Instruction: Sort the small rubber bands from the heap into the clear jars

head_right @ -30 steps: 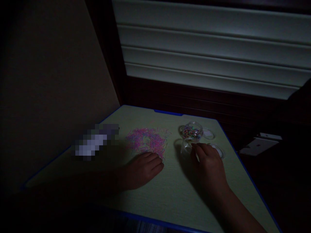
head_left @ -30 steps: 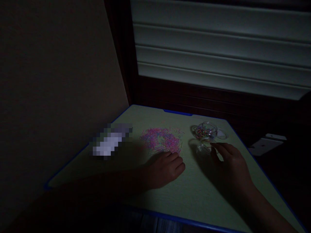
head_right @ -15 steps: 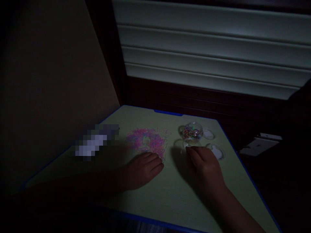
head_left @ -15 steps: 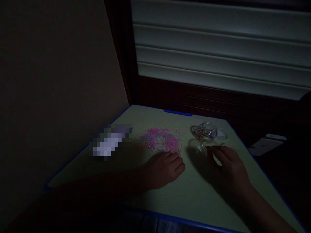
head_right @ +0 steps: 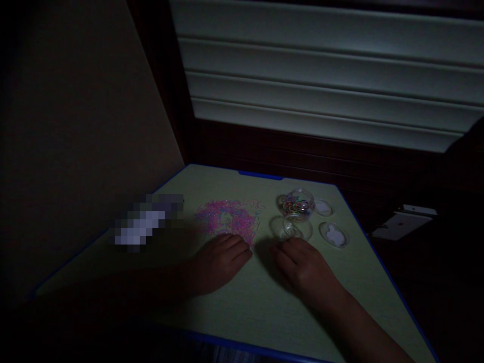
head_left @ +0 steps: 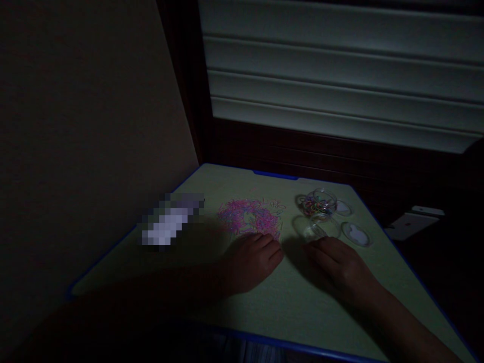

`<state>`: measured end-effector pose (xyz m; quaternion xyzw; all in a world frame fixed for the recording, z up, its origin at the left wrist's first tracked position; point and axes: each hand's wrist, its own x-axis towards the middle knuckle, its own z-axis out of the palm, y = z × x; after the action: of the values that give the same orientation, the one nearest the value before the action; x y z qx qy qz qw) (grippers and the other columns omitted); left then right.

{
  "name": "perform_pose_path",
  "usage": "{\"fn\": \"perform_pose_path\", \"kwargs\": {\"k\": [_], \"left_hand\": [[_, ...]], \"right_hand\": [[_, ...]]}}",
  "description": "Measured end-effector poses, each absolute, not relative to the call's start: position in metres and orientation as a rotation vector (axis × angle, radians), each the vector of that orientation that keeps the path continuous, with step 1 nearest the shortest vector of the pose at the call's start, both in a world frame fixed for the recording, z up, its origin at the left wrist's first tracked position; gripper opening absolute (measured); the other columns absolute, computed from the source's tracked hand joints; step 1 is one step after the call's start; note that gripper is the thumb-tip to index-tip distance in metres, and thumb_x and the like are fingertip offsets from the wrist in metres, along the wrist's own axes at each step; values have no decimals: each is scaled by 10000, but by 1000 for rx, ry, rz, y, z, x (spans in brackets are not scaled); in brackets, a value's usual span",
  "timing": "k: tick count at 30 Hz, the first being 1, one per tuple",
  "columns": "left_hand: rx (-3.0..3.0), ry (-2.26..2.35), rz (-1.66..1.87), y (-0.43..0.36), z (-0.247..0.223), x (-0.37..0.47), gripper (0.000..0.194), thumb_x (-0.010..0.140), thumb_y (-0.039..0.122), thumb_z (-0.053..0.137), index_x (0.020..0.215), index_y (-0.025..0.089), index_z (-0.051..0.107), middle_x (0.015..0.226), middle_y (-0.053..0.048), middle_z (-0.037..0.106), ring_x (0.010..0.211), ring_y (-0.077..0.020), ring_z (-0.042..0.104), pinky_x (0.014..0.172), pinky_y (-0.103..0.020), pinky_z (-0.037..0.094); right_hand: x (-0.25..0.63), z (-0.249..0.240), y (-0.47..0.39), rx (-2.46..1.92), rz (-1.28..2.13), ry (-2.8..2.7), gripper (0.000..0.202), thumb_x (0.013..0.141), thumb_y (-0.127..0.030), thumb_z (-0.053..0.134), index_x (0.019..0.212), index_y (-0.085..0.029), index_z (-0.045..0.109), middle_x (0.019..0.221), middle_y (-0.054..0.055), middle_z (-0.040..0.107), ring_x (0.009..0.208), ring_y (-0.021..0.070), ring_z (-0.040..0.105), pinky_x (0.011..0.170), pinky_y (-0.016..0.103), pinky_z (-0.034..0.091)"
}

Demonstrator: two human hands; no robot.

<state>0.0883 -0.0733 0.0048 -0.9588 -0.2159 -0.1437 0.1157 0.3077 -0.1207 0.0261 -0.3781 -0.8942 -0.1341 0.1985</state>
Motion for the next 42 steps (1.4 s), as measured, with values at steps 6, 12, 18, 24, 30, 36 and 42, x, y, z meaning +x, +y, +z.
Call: {"fn": "perform_pose_path", "kwargs": {"k": [6, 12, 18, 24, 30, 36, 42], "left_hand": [[-2813, -725, -386, -72, 2, 87, 109, 834, 154, 437, 896, 150, 527, 880, -45, 523, 852, -179, 451, 746, -331, 383], [-2813, -737, -345, -73, 3, 88, 130, 826, 145, 452, 932, 156, 525, 906, -48, 526, 868, -183, 451, 754, -331, 382], [-2787, -742, -281, -75, 5, 88, 152, 819, 136, 459, 956, 152, 522, 915, -49, 528, 870, -188, 451, 760, -335, 376], [-2765, -752, -235, -76, 5, 89, 141, 804, 130, 477, 934, 147, 527, 897, -52, 530, 866, -196, 453, 746, -340, 373], [-2743, -742, -214, -77, 4, 89, 108, 791, 129, 491, 888, 146, 536, 861, -46, 527, 841, -200, 454, 720, -343, 368], [-2745, -782, -211, -77, 3, 90, 110, 791, 134, 491, 893, 148, 529, 867, -45, 525, 844, -201, 458, 715, -341, 365], [-2706, -846, -207, -79, 2, 91, 124, 786, 118, 482, 899, 147, 525, 841, -46, 523, 819, -202, 462, 706, -344, 368]], "right_hand": [[308, 25, -121, -1106, -361, -2499, 199, 805, -131, 457, 954, -104, 586, 772, 95, 589, 703, 163, 509, 630, 296, 428], [306, 26, -120, -1072, -333, -2510, 210, 811, -130, 446, 974, -110, 576, 787, 100, 589, 731, 169, 516, 658, 307, 427], [306, 25, -119, -1084, -336, -2514, 209, 812, -136, 448, 973, -106, 577, 768, 96, 585, 711, 169, 507, 636, 303, 422], [306, 25, -120, -1073, -332, -2523, 199, 812, -129, 444, 953, -108, 582, 774, 100, 589, 726, 171, 516, 642, 303, 427], [306, 25, -119, -1091, -340, -2507, 195, 814, -127, 441, 947, -104, 582, 796, 105, 592, 729, 172, 509, 640, 301, 425], [305, 25, -119, -1100, -353, -2509, 195, 811, -123, 437, 932, -105, 589, 748, 94, 583, 692, 162, 507, 616, 295, 416], [307, 25, -119, -1107, -317, -2526, 208, 810, -132, 449, 973, -113, 577, 778, 91, 587, 723, 169, 507, 654, 308, 423]]}}
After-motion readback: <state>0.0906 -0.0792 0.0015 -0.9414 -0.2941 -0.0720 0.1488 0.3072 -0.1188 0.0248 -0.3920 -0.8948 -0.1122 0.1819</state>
